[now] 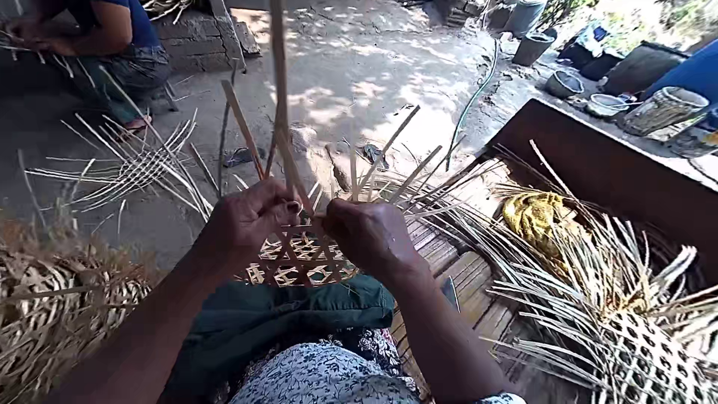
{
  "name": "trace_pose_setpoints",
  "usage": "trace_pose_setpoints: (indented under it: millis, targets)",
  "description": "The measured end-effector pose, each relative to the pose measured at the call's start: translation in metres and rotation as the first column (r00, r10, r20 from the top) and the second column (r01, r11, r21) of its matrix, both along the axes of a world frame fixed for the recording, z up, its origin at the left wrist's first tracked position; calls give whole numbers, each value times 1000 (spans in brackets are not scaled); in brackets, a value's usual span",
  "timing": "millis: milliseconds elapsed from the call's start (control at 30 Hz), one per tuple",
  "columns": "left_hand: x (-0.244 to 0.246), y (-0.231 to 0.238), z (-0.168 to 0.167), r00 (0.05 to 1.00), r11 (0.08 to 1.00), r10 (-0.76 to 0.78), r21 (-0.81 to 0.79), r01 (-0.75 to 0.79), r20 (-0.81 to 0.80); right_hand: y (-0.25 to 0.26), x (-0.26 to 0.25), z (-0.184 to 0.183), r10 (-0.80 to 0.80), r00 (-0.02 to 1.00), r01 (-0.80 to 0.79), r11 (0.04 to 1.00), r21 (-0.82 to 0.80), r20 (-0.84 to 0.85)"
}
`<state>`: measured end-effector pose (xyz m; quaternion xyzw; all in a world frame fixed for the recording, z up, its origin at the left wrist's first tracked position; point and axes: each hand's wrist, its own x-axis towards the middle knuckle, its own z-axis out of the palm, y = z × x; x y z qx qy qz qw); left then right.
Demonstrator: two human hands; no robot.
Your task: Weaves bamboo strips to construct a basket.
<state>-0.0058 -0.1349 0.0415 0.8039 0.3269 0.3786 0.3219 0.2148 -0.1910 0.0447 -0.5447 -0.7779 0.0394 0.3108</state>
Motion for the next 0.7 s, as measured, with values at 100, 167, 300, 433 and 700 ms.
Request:
trace_pose_setpoints:
  millis: [100,167,300,433,700]
  targets:
    - [-11,2,-23,991,994,-2,111,-12,130,3,-6,7,-18,999,13,992,-125,-38]
    - [-15,3,-30,996,957,24,286,-49,88,7,-7,10,8,997,-23,982,-189,-82]
    - [-9,13,-16,917,829,87,539,150,-390,17,-9,-2,107,971,-119,992,-42,-213]
    - [-24,57,-15,905,937,11,320,139,-426,18,-8,-20,-31,905,77,993,91,-424]
    - [-6,30,-13,974,971,94,237,-43,-208,19,-6,-12,-54,846,97,994,53,-530]
